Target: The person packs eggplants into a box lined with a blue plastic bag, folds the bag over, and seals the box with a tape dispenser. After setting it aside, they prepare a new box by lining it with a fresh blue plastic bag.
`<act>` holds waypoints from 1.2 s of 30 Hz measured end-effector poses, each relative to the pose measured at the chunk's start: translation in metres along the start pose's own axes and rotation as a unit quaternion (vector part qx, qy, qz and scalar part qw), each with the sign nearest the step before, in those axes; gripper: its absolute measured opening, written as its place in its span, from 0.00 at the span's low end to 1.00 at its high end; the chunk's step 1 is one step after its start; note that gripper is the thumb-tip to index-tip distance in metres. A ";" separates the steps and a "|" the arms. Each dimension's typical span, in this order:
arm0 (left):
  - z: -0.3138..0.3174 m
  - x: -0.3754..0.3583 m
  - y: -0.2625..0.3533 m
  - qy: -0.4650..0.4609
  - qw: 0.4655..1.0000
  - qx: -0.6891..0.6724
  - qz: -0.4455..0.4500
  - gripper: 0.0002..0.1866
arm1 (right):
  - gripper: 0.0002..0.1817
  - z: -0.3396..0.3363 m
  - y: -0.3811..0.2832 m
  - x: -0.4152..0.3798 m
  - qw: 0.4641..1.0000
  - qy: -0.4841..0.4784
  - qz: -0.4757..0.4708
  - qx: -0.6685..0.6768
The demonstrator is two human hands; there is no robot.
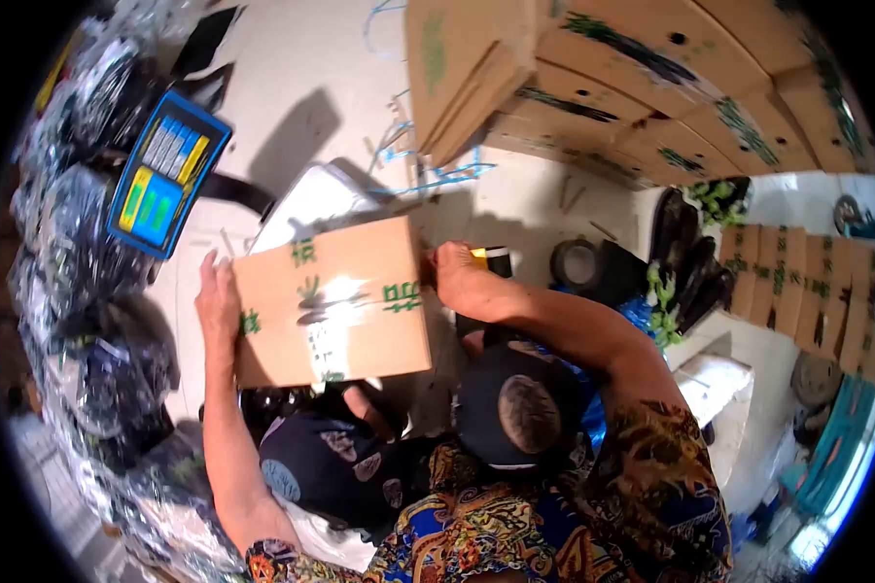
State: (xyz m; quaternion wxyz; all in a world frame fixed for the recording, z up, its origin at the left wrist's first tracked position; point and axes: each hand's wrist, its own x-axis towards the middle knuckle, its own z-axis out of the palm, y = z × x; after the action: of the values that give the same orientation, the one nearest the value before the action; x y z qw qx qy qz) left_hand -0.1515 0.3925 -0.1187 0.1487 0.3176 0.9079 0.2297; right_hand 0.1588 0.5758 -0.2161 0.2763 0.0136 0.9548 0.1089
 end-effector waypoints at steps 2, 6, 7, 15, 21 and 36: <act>-0.003 -0.001 0.003 -0.019 1.000 -0.013 -0.019 0.27 | 0.08 -0.004 0.021 -0.025 0.973 -0.001 0.065 0.220; 0.000 0.003 -0.002 -0.007 1.000 -0.024 0.005 0.30 | 0.33 0.059 0.015 -0.055 0.784 -0.104 0.025 0.611; 0.000 0.004 -0.002 -0.007 1.000 -0.020 0.009 0.30 | 0.36 0.082 -0.001 -0.041 0.794 -0.153 -0.007 0.589; 0.001 0.017 -0.036 -0.004 0.997 -0.011 0.073 0.29 | 0.39 0.102 -0.058 -0.015 0.717 0.042 0.078 0.691; 0.000 0.031 -0.054 -0.018 0.996 -0.006 0.092 0.32 | 0.25 0.126 -0.052 -0.083 0.678 0.297 0.316 0.594; -0.007 0.043 -0.072 -0.040 0.992 0.034 0.118 0.30 | 0.35 0.291 -0.085 -0.231 0.492 0.027 0.672 0.553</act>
State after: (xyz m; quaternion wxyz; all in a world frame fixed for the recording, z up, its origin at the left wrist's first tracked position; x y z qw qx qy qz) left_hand -0.2235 0.3683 -0.1550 0.1457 0.4363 0.8648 0.2015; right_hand 0.5121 0.5318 -0.3530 0.0297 0.7983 0.5279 -0.2886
